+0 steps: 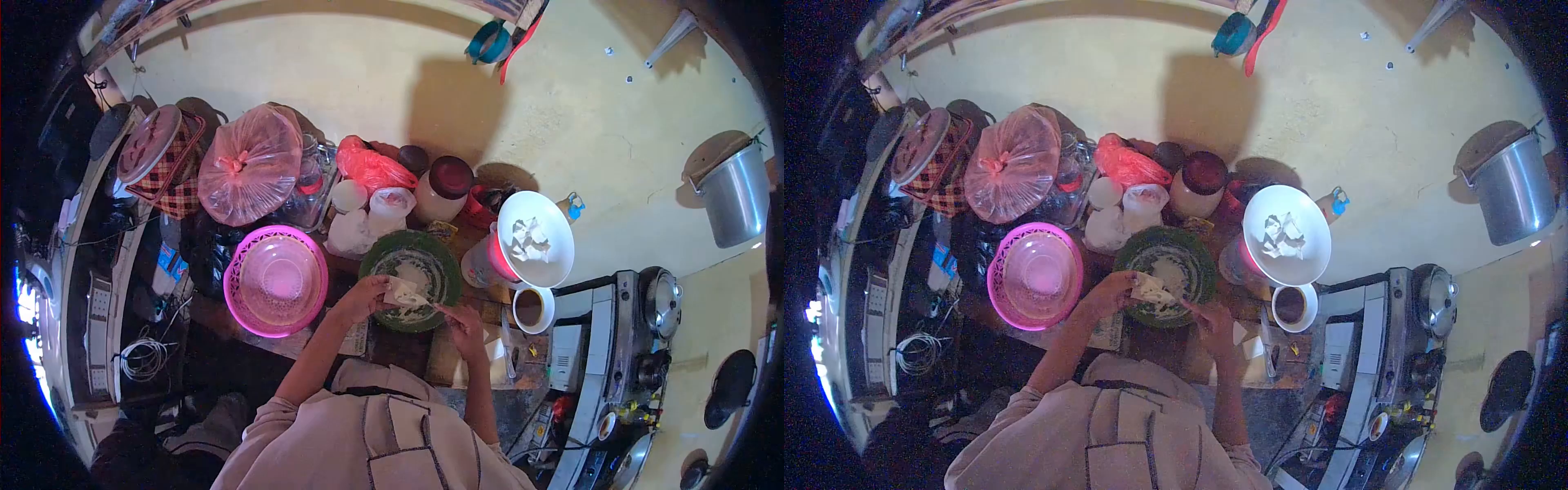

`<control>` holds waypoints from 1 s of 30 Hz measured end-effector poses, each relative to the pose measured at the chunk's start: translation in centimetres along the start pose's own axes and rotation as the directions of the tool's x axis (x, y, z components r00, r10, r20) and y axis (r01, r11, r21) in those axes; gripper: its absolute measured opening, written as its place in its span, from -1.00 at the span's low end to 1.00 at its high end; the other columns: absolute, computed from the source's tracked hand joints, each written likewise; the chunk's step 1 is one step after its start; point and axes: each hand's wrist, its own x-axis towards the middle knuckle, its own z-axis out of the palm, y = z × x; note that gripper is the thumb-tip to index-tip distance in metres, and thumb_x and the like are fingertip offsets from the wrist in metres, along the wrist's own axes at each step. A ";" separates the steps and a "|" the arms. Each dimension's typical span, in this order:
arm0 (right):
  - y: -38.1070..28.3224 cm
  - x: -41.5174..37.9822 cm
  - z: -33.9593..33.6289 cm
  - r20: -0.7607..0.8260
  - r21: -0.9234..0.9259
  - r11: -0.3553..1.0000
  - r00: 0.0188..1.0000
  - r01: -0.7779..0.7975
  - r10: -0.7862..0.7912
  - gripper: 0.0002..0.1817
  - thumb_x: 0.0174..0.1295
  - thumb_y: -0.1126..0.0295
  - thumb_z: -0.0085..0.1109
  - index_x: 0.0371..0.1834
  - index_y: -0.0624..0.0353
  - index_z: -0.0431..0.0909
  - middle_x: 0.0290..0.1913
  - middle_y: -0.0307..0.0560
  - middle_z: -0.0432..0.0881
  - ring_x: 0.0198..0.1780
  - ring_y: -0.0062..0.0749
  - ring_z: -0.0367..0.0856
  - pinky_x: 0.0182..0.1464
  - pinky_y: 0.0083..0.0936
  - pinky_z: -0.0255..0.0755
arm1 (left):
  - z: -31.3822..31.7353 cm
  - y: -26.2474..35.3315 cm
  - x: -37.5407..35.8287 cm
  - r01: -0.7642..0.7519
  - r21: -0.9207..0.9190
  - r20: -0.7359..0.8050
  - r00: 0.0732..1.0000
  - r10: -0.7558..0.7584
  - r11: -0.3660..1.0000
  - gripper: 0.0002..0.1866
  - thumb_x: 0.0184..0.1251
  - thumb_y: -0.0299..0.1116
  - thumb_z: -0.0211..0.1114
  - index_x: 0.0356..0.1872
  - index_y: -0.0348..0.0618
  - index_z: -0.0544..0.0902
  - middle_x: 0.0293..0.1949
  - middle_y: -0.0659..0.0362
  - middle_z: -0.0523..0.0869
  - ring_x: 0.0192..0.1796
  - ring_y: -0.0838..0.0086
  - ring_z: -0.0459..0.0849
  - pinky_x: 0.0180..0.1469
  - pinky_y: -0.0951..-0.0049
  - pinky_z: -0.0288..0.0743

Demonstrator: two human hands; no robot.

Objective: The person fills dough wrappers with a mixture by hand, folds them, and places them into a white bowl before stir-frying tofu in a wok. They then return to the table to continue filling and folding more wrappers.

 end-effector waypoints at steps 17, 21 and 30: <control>-0.8 0.7 -0.8 0.049 0.175 0.975 0.990 -0.139 0.132 -0.76 0.09 0.53 0.04 -0.17 0.10 0.59 -0.28 -0.11 0.63 -0.26 -0.49 0.57 -0.17 -0.56 0.40 | -0.2 -1.0 -0.5 -0.093 -0.062 -0.035 0.995 0.091 0.994 -0.71 0.29 -0.39 -0.03 -0.03 -0.32 0.43 -0.11 0.09 0.55 -0.07 0.42 0.57 -0.01 0.43 0.48; -2.4 0.4 -1.9 0.052 0.005 0.981 0.980 -0.192 0.191 -0.77 0.09 0.50 0.06 -0.18 0.06 0.59 -0.32 -0.09 0.63 -0.33 -0.48 0.58 -0.26 -0.56 0.42 | -0.1 -0.9 -0.6 -0.150 -0.040 -0.004 0.989 0.150 0.988 -0.70 0.28 -0.38 0.00 -0.03 -0.34 0.42 -0.11 0.10 0.55 -0.07 0.43 0.56 0.00 0.45 0.46; -4.9 0.8 -2.1 -0.128 -0.301 0.953 0.990 0.014 -0.055 -0.75 -0.01 0.51 0.08 -0.23 0.01 0.60 -0.49 -0.12 0.56 -0.46 -0.21 0.52 -0.38 -0.43 0.41 | 0.0 -1.6 0.3 -0.110 0.104 -0.123 0.985 0.122 0.988 -0.71 0.31 -0.40 -0.06 -0.02 -0.32 0.43 -0.14 0.14 0.56 -0.10 0.48 0.56 -0.05 0.51 0.47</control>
